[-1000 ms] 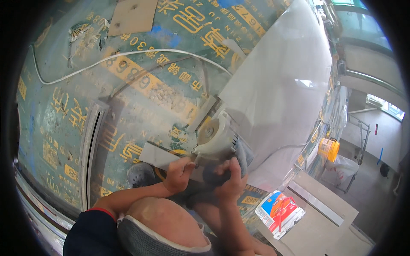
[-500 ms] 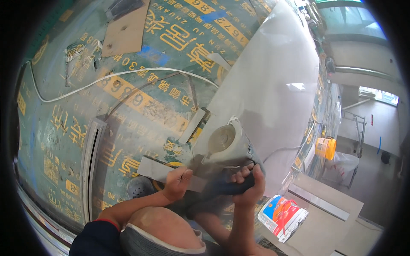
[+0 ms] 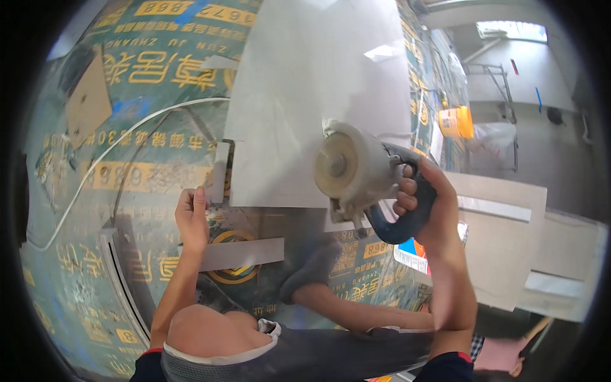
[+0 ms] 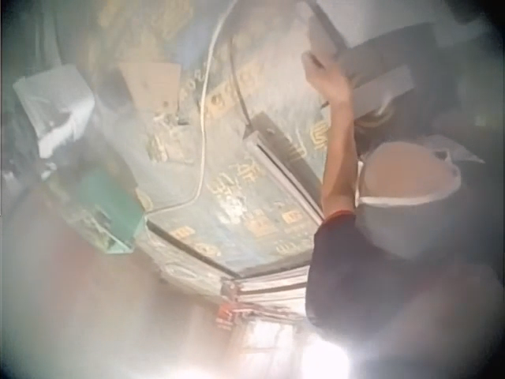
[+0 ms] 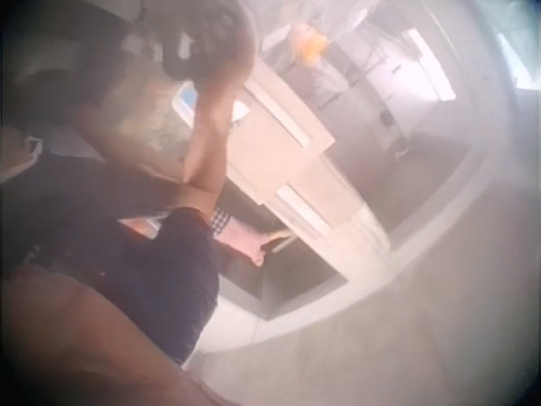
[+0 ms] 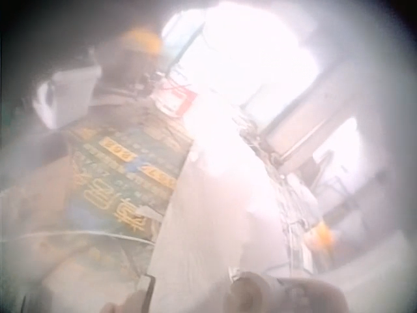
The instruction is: Use a handheld circular saw to cut a specific section out of a ceramic tile.
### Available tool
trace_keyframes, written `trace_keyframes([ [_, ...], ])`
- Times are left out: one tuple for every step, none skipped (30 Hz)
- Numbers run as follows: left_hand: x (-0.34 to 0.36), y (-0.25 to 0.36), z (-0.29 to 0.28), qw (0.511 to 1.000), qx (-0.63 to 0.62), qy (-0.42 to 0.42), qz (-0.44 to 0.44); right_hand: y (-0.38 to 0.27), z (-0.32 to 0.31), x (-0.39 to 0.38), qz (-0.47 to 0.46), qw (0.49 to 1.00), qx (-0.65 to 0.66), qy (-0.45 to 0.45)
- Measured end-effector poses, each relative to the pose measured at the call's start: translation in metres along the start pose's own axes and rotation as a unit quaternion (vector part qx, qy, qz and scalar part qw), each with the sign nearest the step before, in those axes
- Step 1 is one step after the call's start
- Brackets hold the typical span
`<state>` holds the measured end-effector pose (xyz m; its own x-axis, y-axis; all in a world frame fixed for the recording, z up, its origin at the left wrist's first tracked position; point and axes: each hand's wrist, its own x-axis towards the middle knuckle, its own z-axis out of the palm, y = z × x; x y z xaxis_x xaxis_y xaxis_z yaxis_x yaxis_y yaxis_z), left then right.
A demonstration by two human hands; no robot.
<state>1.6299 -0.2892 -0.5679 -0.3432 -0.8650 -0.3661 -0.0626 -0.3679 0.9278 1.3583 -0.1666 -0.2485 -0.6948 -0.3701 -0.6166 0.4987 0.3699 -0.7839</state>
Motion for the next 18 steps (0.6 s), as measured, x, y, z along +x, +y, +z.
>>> trace_keyframes([
  [0.004,-0.002,0.003,1.0,0.005,-0.021,-0.013,-0.007,-0.006,-0.011,0.008,1.0,-0.016,0.021],
  [0.008,-0.001,0.009,0.999,0.011,-0.042,-0.026,-0.011,-0.018,-0.019,-0.001,0.998,-0.036,0.045],
  [0.011,0.001,0.016,0.998,0.008,-0.056,-0.023,-0.014,-0.03,-0.03,0.001,0.998,-0.042,0.044],
  [0.012,0.012,0.021,0.995,0.045,-0.089,-0.021,-0.017,-0.042,-0.041,0.004,0.998,-0.046,0.042],
  [0.013,0.018,0.027,0.989,0.083,-0.121,-0.017,-0.019,-0.052,-0.051,0.006,0.996,-0.057,0.072],
  [0.018,0.019,0.034,0.987,0.084,-0.133,-0.014,-0.021,-0.06,-0.058,0.002,0.995,-0.05,0.083],
  [0.026,0.019,0.039,0.978,0.11,-0.171,-0.035,-0.022,-0.067,-0.065,0.003,0.996,-0.048,0.075],
  [0.032,0.017,0.042,0.967,0.136,-0.209,-0.056,-0.022,-0.075,-0.071,0.003,0.997,-0.045,0.067],
  [0.037,0.014,0.043,0.964,0.141,-0.219,-0.052,-0.017,-0.089,-0.076,0.001,0.996,-0.021,0.082],
  [0.045,0.01,0.046,0.962,0.129,-0.231,-0.064,-0.015,-0.101,-0.079,-0.007,0.996,-0.013,0.091],
  [0.051,0.005,0.049,0.959,0.121,-0.245,-0.079,-0.009,-0.113,-0.08,-0.015,0.993,0.02,0.116],
  [0.054,0.001,0.052,0.955,0.125,-0.258,-0.073,-0.004,-0.124,-0.083,-0.024,0.988,0.053,0.14],
  [0.055,-0.005,0.056,0.959,0.071,-0.259,-0.091,-0.004,-0.133,-0.086,-0.024,0.984,0.073,0.163],
  [0.055,-0.008,0.056,0.96,0.023,-0.256,-0.112,-0.005,-0.14,-0.09,-0.027,0.981,0.083,0.173],
  [0.056,-0.011,0.055,0.956,0.029,-0.269,-0.11,-0.005,-0.147,-0.094,-0.031,0.972,0.103,0.208],
  [0.058,-0.016,0.054,0.96,0.047,-0.253,-0.115,-0.004,-0.154,-0.097,-0.033,0.962,0.122,0.241],
  [0.06,-0.019,0.052,0.962,0.065,-0.235,-0.119,-0.004,-0.162,-0.101,-0.032,0.951,0.15,0.269],
  [0.062,-0.021,0.05,0.96,0.07,-0.246,-0.116,-0.002,-0.176,-0.106,-0.034,0.947,0.158,0.277],
])
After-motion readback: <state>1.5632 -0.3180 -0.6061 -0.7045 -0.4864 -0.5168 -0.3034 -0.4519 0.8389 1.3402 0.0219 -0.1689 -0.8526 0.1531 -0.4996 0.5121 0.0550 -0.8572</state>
